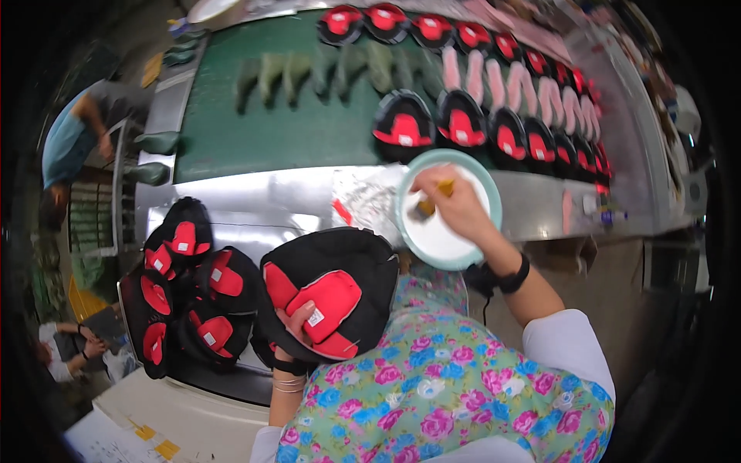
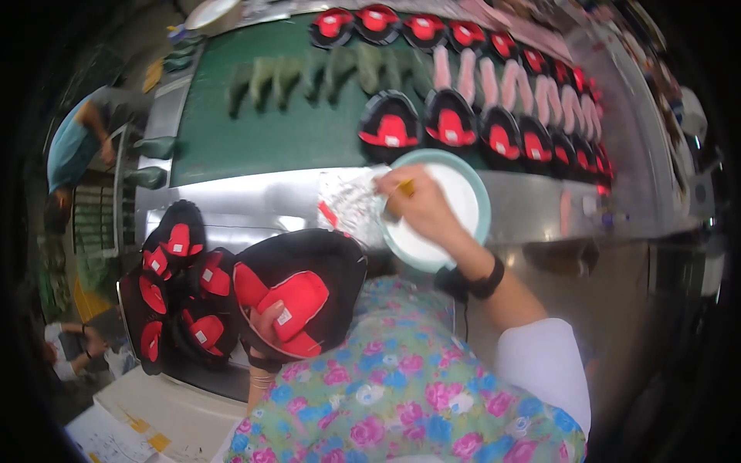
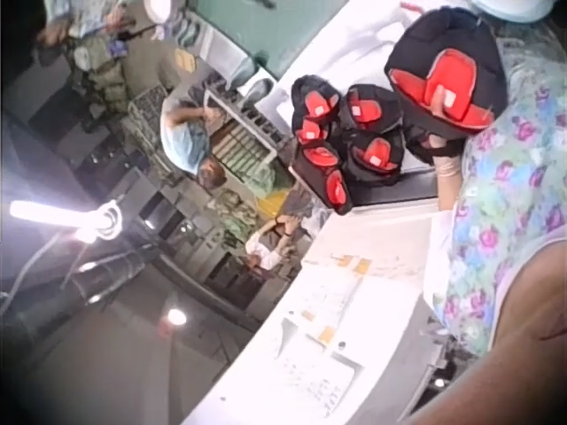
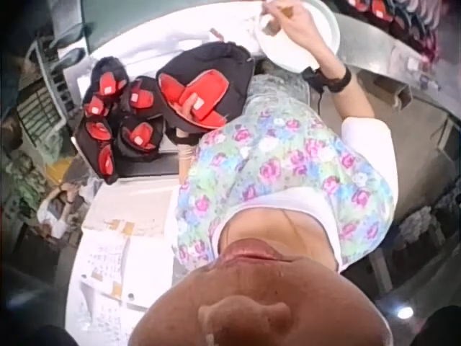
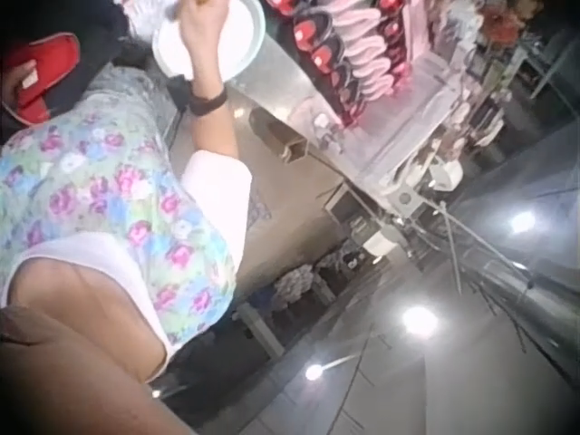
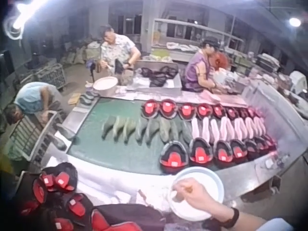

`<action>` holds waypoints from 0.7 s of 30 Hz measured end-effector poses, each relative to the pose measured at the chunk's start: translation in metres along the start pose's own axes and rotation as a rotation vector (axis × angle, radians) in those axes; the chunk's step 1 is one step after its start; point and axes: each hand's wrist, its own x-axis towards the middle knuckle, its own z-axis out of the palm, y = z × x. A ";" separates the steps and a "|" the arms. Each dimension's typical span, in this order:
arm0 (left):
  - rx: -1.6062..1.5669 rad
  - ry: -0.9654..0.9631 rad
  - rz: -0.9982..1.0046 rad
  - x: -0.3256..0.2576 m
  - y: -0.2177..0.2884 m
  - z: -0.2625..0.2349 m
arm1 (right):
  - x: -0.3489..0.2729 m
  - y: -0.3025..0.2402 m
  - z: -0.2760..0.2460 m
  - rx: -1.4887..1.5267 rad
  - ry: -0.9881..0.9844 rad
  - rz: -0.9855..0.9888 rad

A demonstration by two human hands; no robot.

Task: Applying white glue to the inner seams of shoe uppers using a brush.

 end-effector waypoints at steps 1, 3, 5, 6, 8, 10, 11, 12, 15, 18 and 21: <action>0.107 -0.031 0.027 -0.009 -0.008 0.007 | -0.011 0.028 -0.021 -0.128 0.066 0.186; 0.147 -0.059 -0.017 -0.007 -0.021 0.032 | -0.037 0.065 -0.044 -0.068 0.227 0.458; 0.194 -0.084 -0.030 -0.004 -0.033 0.054 | -0.060 0.105 -0.059 -0.203 0.150 0.635; 0.217 -0.090 -0.031 0.000 -0.038 0.065 | -0.074 0.120 -0.057 -0.194 0.156 0.651; 0.258 -0.096 -0.026 -0.003 -0.046 0.069 | -0.096 0.143 -0.053 -0.241 0.222 0.527; 0.295 -0.089 -0.018 -0.008 -0.053 0.070 | -0.104 0.163 -0.043 -0.243 0.223 0.527; 0.317 -0.091 -0.017 -0.015 -0.041 0.049 | -0.110 0.172 -0.041 -0.253 0.232 0.523; 0.340 -0.094 -0.016 -0.023 -0.042 0.043 | -0.116 0.183 -0.041 -0.230 0.249 0.515; 0.412 -0.079 -0.007 -0.030 -0.027 0.029 | -0.126 0.193 -0.041 -0.302 0.229 0.490; 0.485 -0.054 0.019 -0.022 -0.038 0.061 | -0.123 0.168 -0.061 -0.200 0.291 0.476; 0.535 -0.058 0.052 0.018 -0.055 0.105 | -0.119 0.138 -0.084 -0.050 0.336 0.462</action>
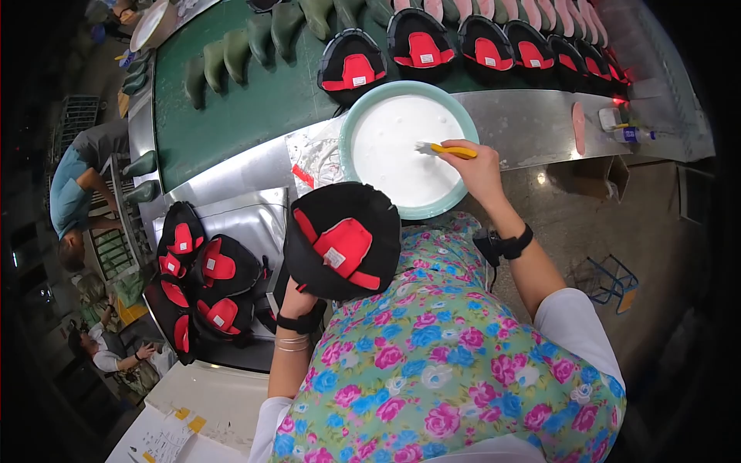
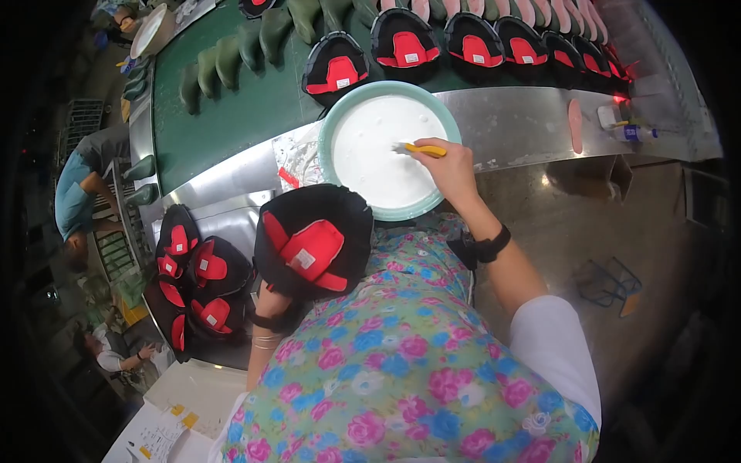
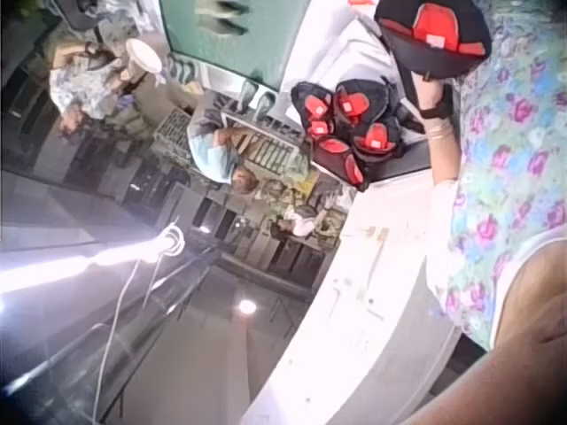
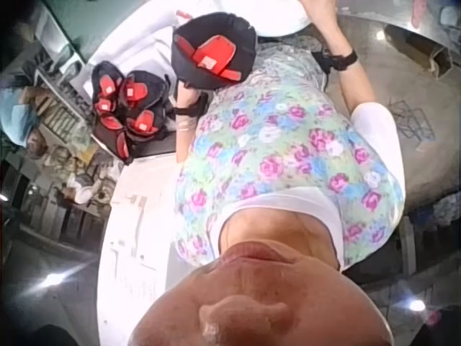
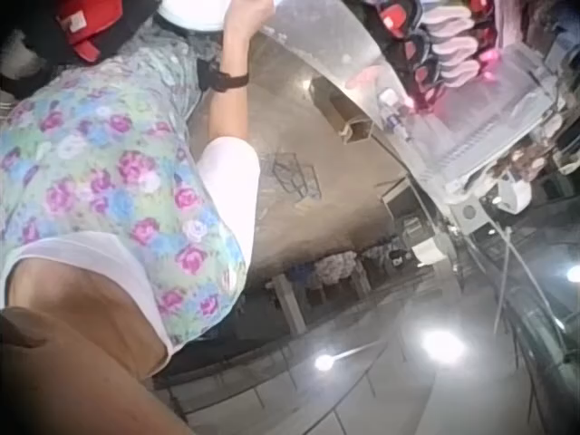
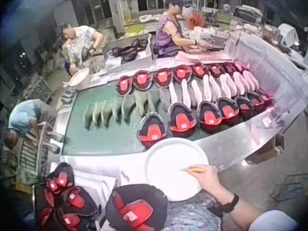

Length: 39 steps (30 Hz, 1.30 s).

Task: Applying white glue to the inner seams of shoe uppers using a brush.

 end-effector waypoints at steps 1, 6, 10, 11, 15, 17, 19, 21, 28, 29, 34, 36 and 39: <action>0.014 0.000 0.014 0.005 0.001 0.009 | -0.001 -0.015 -0.006 0.051 -0.064 0.001; 0.082 -0.037 0.094 0.016 0.003 0.018 | -0.012 -0.076 0.002 0.518 -0.364 -0.068; 0.133 -0.053 0.150 0.016 0.003 0.016 | -0.002 -0.061 0.011 0.476 -0.360 -0.105; 0.145 -0.057 0.163 0.020 0.004 0.019 | 0.002 -0.051 0.012 0.471 -0.310 -0.079; 0.174 -0.052 0.205 0.022 -0.001 0.006 | 0.008 -0.031 0.013 0.261 -0.220 0.049; 0.186 -0.050 0.222 0.025 -0.004 0.003 | 0.005 -0.036 0.015 0.172 -0.230 0.073; 0.197 -0.047 0.239 0.032 -0.005 0.000 | -0.002 -0.044 0.018 0.081 -0.239 0.096; 0.205 -0.044 0.256 0.035 -0.009 -0.001 | -0.012 -0.055 0.021 0.041 -0.272 0.062; 0.216 -0.023 0.316 0.040 -0.020 -0.045 | -0.053 -0.120 0.014 0.185 -0.402 0.021; 0.217 -0.005 0.325 0.044 -0.023 -0.034 | -0.058 -0.134 0.010 0.213 -0.415 0.013; -0.052 0.110 0.232 0.039 -0.011 -0.026 | -0.063 -0.148 0.007 0.275 -0.553 -0.115; -0.255 0.085 0.121 0.040 -0.024 -0.037 | -0.053 -0.139 0.013 0.243 -0.565 -0.120; -0.579 0.008 0.064 0.036 -0.039 -0.049 | -0.031 -0.125 0.026 0.131 -0.487 -0.193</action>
